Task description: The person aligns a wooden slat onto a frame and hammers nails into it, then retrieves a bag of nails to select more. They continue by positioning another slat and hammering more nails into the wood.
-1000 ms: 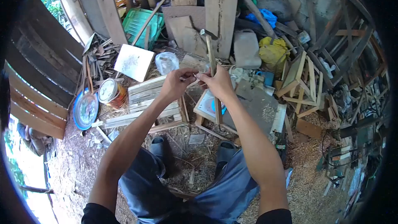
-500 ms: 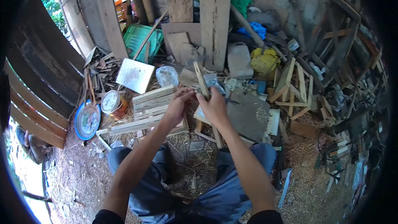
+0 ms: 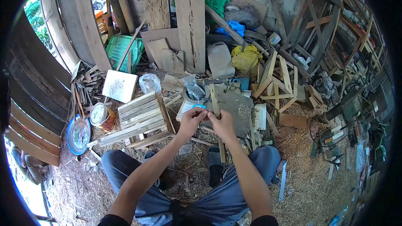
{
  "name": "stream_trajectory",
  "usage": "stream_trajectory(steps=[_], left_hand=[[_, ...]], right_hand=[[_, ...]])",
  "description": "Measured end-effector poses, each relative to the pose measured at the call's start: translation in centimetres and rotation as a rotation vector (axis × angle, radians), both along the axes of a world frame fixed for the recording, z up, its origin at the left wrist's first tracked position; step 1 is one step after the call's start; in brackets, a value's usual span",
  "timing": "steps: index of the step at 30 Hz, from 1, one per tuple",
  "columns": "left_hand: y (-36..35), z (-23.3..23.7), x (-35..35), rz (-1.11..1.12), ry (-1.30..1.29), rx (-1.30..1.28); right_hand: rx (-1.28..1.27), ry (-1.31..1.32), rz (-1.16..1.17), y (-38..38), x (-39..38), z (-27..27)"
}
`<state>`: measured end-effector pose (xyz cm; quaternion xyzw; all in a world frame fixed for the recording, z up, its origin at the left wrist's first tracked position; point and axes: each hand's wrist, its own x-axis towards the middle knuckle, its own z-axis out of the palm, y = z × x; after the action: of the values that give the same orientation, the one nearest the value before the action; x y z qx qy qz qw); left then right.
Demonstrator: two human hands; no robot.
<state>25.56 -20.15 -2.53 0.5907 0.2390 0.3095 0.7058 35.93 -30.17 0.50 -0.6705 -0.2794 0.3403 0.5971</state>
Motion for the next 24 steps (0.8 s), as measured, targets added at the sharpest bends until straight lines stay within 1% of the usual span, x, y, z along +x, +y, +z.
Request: stream_trajectory(steps=[1,2,3,4,5,6,8,9,11,12,13,14,15,16,17,18,19,20,22,24], left_hand=[[0.1,0.4,-0.3,0.001,0.005,0.001],[0.2,0.8,-0.7,0.004,0.112,0.252],[0.2,1.2,-1.1,0.004,0.218,0.502],[0.1,1.2,-1.2,0.001,0.22,0.502],[0.1,1.4,-1.2,0.008,0.169,0.648],[0.0,1.2,-1.1,0.017,0.115,0.793],[-0.5,0.3,-0.7,0.031,0.118,0.743],[-0.8,-0.3,-0.4,0.043,0.12,0.697],[-1.4,-1.5,0.3,0.06,0.153,0.656],[-1.5,-2.0,0.7,0.076,0.19,0.617],[-1.6,-2.4,1.1,0.072,0.185,0.614],[-1.6,-2.9,1.6,0.185,0.195,0.757],[-1.8,-2.8,2.0,0.3,0.203,0.897],[-2.1,-2.8,2.5,0.295,0.197,0.893],[-2.4,-2.7,2.9,0.439,0.285,0.882],[-2.6,-2.8,3.3,0.586,0.374,0.868],[-2.5,-3.4,3.8,0.56,0.426,0.745],[-2.4,-3.9,3.9,0.56,0.425,0.741],[-2.2,-4.2,4.1,0.592,0.505,0.76],[-2.1,-4.8,4.0,0.602,0.48,0.779]], right_hand=[[-0.017,-0.086,0.01,0.0,0.4,-0.4],[-0.033,-0.171,0.018,0.0,0.7,-0.6],[-0.033,-0.167,0.017,-0.1,0.8,-0.9],[-0.044,-0.269,0.029,-0.4,0.8,-1.2],[-0.055,-0.375,0.042,-0.5,0.9,-1.3],[-0.056,-0.376,0.041,-0.8,0.7,-0.8],[-0.178,-0.443,0.065,-1.5,0.1,0.5],[-0.181,-0.446,0.064,-1.6,0.1,0.0],[-0.041,-0.52,-0.05,-2.1,0.0,-1.7],[-0.045,-0.524,-0.052,-2.5,-0.3,-1.7],[-0.131,-0.442,-0.055,-2.9,-0.7,-1.5],[-0.214,-0.36,-0.06,-3.2,-0.9,-1.4],[-0.218,-0.363,-0.068,-3.5,-1.0,-1.6],[-0.257,-0.437,-0.086,-3.8,-1.1,-1.8],[-0.296,-0.509,-0.101,-4.0,-1.1,-2.0],[-0.3,-0.51,-0.104,-4.1,-1.0,-1.9],[-0.367,-0.518,-0.075,-4.2,-0.9,-1.8],[-0.433,-0.526,-0.044,-4.2,-0.9,-1.6],[-0.439,-0.547,-0.051,-4.2,-1.0,-1.6],[-0.445,-0.566,-0.053,-4.0,-1.1,-1.4]])
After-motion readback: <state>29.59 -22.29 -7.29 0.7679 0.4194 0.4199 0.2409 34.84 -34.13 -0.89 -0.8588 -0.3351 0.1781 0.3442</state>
